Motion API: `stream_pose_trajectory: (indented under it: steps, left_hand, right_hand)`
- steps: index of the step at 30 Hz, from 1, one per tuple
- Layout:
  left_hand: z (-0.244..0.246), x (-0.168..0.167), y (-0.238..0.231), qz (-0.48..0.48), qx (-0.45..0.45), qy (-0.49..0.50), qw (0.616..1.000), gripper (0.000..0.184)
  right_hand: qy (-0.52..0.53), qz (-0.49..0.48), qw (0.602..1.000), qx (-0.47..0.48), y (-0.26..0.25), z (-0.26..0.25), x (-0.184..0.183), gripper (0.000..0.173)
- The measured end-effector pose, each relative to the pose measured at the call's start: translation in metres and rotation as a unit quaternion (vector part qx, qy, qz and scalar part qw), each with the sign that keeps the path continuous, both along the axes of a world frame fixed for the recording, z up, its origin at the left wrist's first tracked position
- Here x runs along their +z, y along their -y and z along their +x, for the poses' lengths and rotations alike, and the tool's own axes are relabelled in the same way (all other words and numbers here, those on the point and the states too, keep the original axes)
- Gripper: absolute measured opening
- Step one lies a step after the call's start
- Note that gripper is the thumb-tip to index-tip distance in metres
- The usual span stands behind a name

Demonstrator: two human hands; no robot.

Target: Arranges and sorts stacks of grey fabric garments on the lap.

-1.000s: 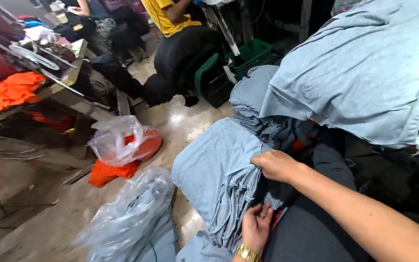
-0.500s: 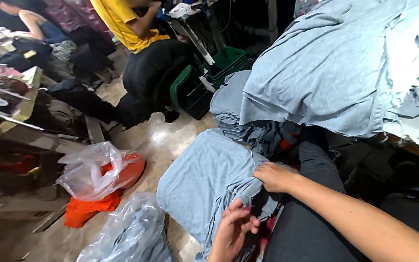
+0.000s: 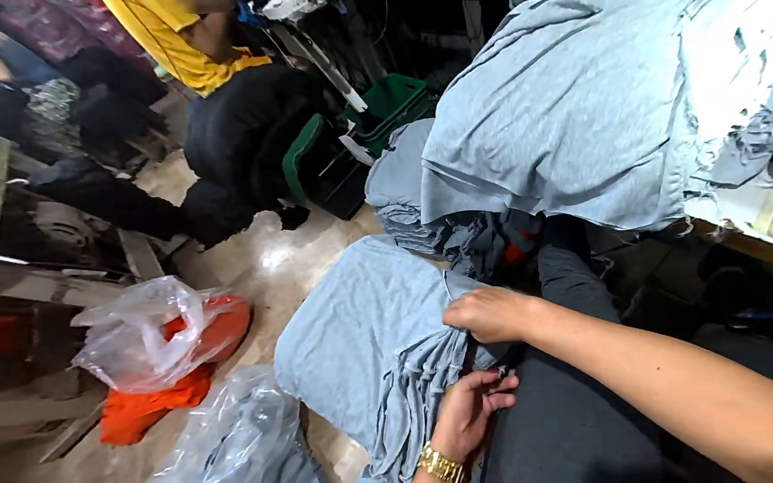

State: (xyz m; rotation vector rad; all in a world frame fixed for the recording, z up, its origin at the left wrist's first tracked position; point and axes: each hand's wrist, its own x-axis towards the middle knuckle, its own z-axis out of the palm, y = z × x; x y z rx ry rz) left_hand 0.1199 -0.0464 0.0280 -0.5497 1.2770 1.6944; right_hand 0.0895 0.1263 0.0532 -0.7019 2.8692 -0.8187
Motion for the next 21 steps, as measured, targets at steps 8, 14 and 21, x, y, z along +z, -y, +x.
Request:
stream_pose_trajectory:
  steps: [8,14,21]
  left_hand:
    - [-0.025,0.023,0.041,0.181,0.01,-0.062,0.981,0.016]
    - [0.052,0.009,0.05,0.043,0.193,-0.132,0.971,0.043]
    - [0.007,-0.017,-0.026,0.007,0.229,0.086,0.97,0.015]
  right_hand:
    - [0.159,-0.03,0.98,-0.116,0.016,0.017,-0.037,0.062]
    - [0.07,-0.009,0.997,-0.035,0.018,-0.025,0.006,0.017]
    - [0.042,0.022,0.999,-0.002,0.017,-0.015,0.023,0.011]
